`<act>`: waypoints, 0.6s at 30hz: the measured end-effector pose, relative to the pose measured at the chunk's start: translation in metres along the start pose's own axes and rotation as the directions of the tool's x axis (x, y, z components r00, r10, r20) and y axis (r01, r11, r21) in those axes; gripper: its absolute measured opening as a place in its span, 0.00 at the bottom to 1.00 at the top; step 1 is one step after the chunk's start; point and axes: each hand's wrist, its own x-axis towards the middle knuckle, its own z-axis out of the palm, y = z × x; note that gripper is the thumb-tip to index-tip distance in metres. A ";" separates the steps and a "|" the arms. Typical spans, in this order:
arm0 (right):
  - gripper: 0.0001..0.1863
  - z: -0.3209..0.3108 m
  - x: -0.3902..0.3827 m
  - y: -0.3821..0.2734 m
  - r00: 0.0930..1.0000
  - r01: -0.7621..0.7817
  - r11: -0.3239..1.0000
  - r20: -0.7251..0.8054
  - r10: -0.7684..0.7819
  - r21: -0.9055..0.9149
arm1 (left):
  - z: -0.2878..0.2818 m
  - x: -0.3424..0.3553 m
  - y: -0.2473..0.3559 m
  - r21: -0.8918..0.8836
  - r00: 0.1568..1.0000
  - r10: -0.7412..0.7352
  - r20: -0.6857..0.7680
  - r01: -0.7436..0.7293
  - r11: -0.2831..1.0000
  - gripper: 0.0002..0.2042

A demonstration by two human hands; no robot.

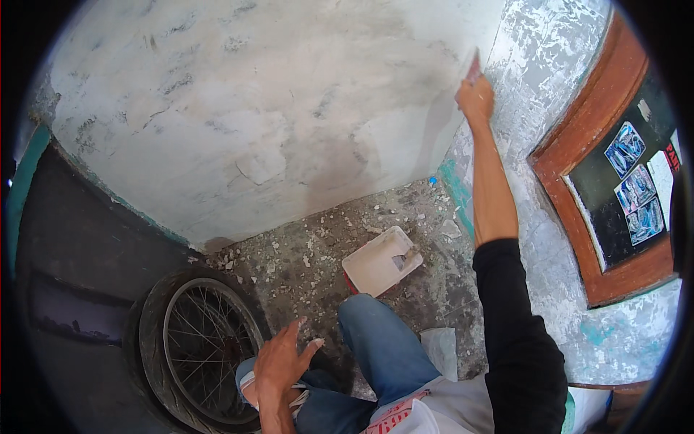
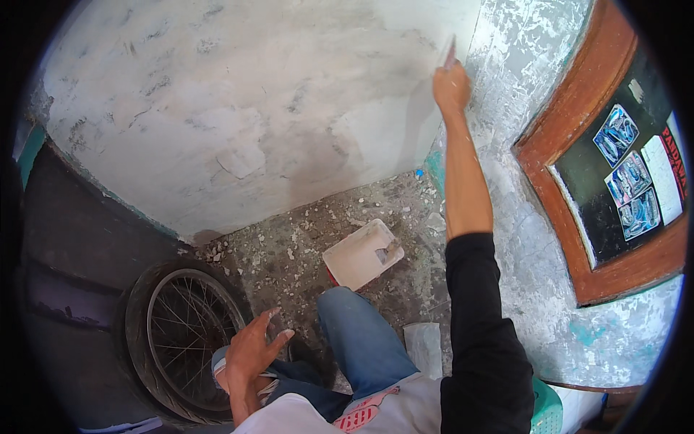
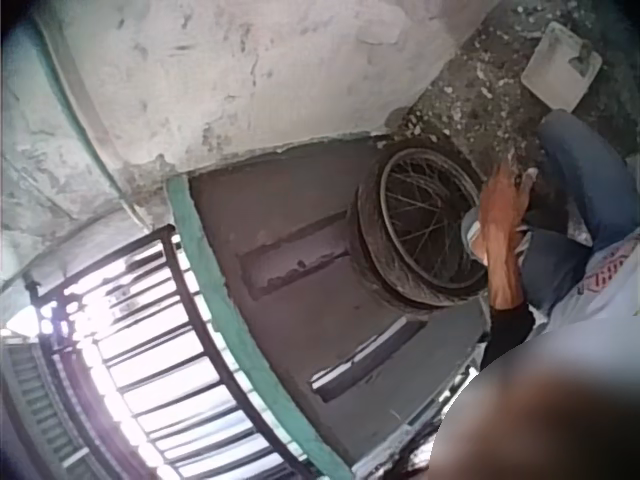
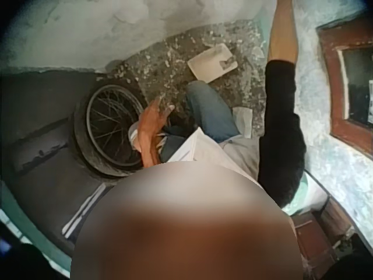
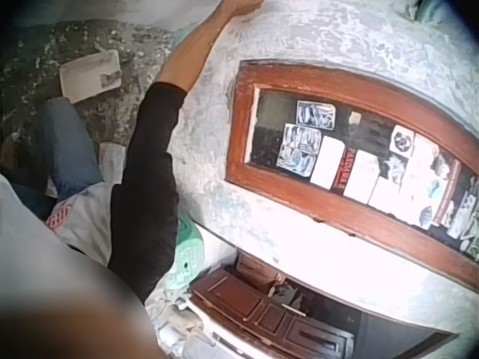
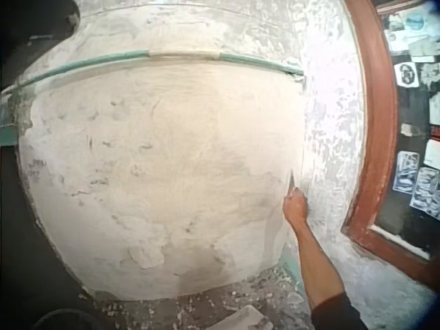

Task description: The person mixes putty from a container with a putty knife, then applies the putty to a damaged wall with the knife to patch it.

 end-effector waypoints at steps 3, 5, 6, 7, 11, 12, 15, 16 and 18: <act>0.28 0.046 -0.004 -0.035 0.998 0.065 0.998 0.026 -0.065 0.019 | 0.005 0.004 0.008 0.014 0.997 0.034 -0.063 -0.033 0.999 0.30; 0.28 0.070 -0.046 -0.082 0.990 0.136 0.987 0.026 -0.139 0.081 | 0.002 0.004 0.014 0.018 0.999 0.003 -0.052 -0.002 1.000 0.30; 0.28 0.066 -0.079 -0.101 0.983 0.158 0.981 0.075 -0.167 0.116 | 0.003 0.000 0.012 0.024 0.998 -0.022 -0.051 0.023 0.999 0.30; 0.28 0.053 -0.096 -0.095 0.984 0.150 0.981 0.079 -0.161 0.124 | 0.004 0.000 0.010 0.027 0.998 -0.005 -0.066 0.007 1.000 0.29; 0.20 -0.005 -0.089 -0.023 0.979 0.096 0.984 0.162 -0.121 0.151 | 0.006 -0.010 0.018 0.039 0.988 0.054 -0.148 -0.049 0.998 0.28; 0.19 -0.012 -0.070 0.001 0.993 0.058 0.996 0.101 -0.065 0.072 | 0.007 -0.019 0.024 0.041 0.988 0.055 -0.145 -0.050 0.998 0.28; 0.18 0.012 -0.019 0.043 0.999 -0.047 0.999 0.013 0.046 0.017 | 0.008 -0.039 0.034 0.096 0.962 0.075 -0.263 -0.052 0.994 0.27; 0.17 0.025 -0.010 0.049 0.994 -0.105 0.994 -0.005 0.105 0.033 | 0.012 -0.041 0.031 0.124 0.957 0.117 -0.266 -0.087 0.988 0.27; 0.19 0.047 -0.012 0.031 0.993 -0.109 0.987 0.049 0.104 0.115 | 0.015 -0.037 0.041 0.157 0.949 0.169 -0.266 -0.130 0.979 0.27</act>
